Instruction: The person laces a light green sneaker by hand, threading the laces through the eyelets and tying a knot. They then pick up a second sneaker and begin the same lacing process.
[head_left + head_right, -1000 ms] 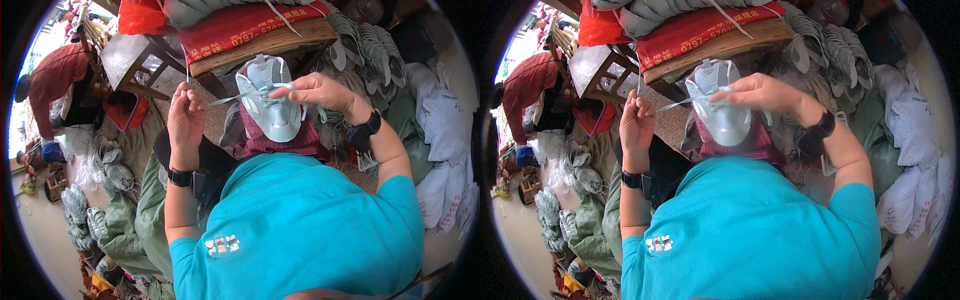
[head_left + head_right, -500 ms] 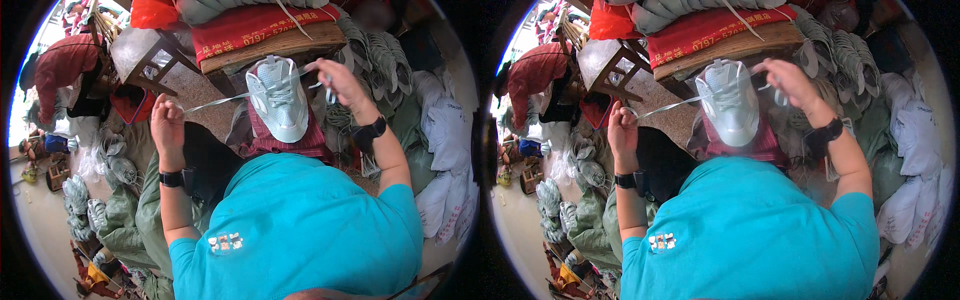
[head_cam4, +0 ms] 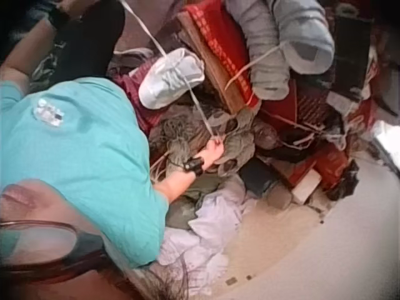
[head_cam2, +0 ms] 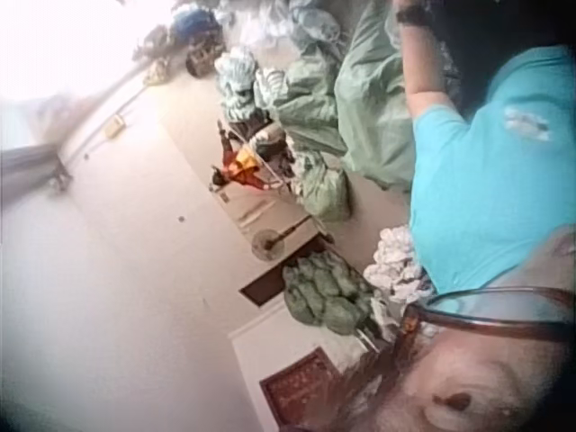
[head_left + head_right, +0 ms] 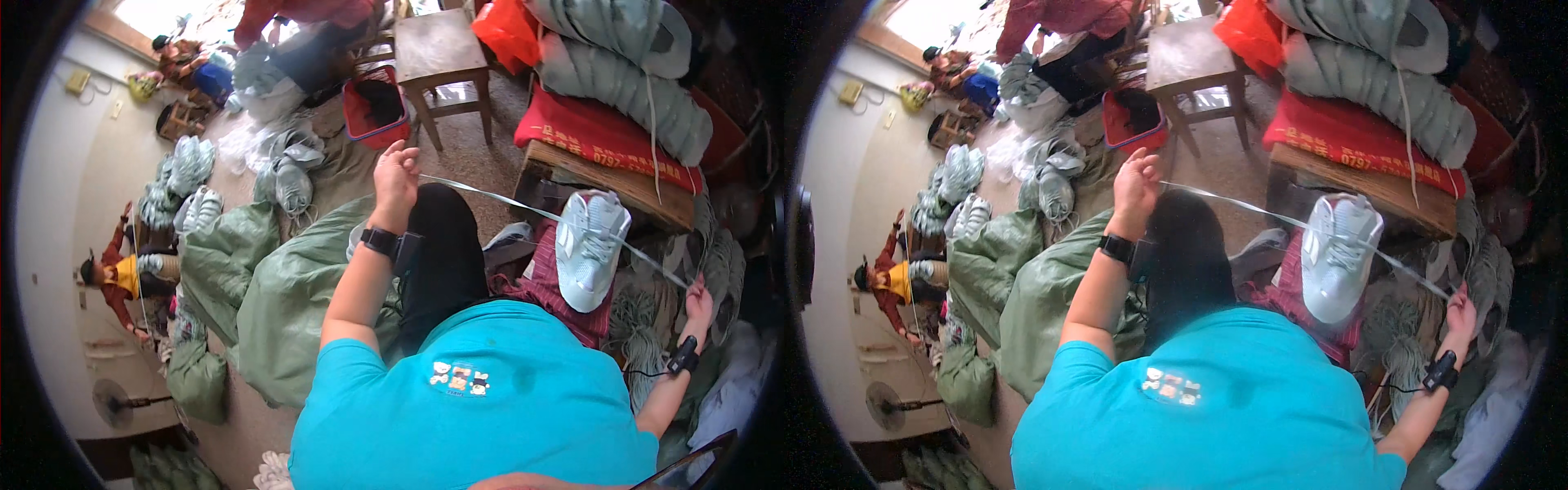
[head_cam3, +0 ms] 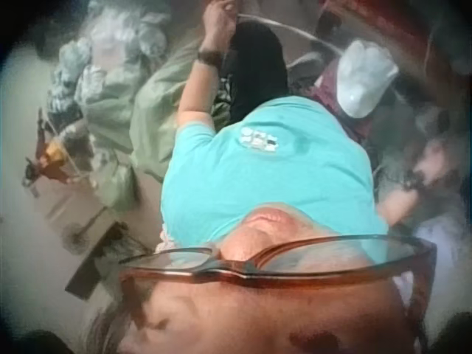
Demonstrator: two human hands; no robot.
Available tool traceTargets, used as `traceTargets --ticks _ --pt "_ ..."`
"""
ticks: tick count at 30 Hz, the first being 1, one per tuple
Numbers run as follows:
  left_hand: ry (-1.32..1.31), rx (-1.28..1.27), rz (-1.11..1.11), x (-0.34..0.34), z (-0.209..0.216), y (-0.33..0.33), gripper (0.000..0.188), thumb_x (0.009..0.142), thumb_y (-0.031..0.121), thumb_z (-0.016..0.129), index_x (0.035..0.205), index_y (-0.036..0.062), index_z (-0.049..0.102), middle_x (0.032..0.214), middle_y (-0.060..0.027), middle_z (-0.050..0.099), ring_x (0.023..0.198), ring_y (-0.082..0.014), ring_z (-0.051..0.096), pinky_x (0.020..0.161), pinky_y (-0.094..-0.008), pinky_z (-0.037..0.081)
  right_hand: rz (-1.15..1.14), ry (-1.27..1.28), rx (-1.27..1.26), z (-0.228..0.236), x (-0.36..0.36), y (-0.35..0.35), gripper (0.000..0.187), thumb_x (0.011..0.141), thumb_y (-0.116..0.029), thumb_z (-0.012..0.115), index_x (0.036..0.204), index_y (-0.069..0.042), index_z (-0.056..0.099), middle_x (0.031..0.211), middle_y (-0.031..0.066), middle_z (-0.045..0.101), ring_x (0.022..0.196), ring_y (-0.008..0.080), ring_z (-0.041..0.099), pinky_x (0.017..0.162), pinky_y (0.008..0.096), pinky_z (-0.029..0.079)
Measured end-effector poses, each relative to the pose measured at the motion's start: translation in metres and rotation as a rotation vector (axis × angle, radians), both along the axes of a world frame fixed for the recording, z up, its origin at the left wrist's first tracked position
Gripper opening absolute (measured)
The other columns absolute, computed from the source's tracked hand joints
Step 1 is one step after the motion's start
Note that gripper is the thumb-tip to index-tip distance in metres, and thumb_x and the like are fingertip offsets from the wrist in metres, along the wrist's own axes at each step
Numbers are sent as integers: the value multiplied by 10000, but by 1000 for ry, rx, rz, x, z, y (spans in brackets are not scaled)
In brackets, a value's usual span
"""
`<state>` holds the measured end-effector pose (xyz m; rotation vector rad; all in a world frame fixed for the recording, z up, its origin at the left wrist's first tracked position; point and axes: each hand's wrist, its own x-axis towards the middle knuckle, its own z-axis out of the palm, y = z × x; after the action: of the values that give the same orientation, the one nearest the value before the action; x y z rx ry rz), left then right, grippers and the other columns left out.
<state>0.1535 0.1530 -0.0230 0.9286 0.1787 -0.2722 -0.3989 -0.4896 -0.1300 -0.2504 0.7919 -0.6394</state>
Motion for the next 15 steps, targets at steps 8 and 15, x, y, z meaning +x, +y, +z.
traceTargets --ticks 8,15 --pt "-232 351 -78 -33 10 -28 445 909 62 458 1315 -80 341 974 -190 710 535 -81 487 496 -229 417 310 382 -380 1 23 56 492 844 117 496 1335 114 453 1241 184 614 1035 175 616 858 247 475" --pt "-340 228 -636 -98 -2 -111 171 1019 165 514 1116 24 511 1010 -129 713 688 -95 626 588 -218 468 481 388 -754 117 163 224 404 923 -68 618 1292 66 522 1077 133 646 855 137 617 715 241 467"
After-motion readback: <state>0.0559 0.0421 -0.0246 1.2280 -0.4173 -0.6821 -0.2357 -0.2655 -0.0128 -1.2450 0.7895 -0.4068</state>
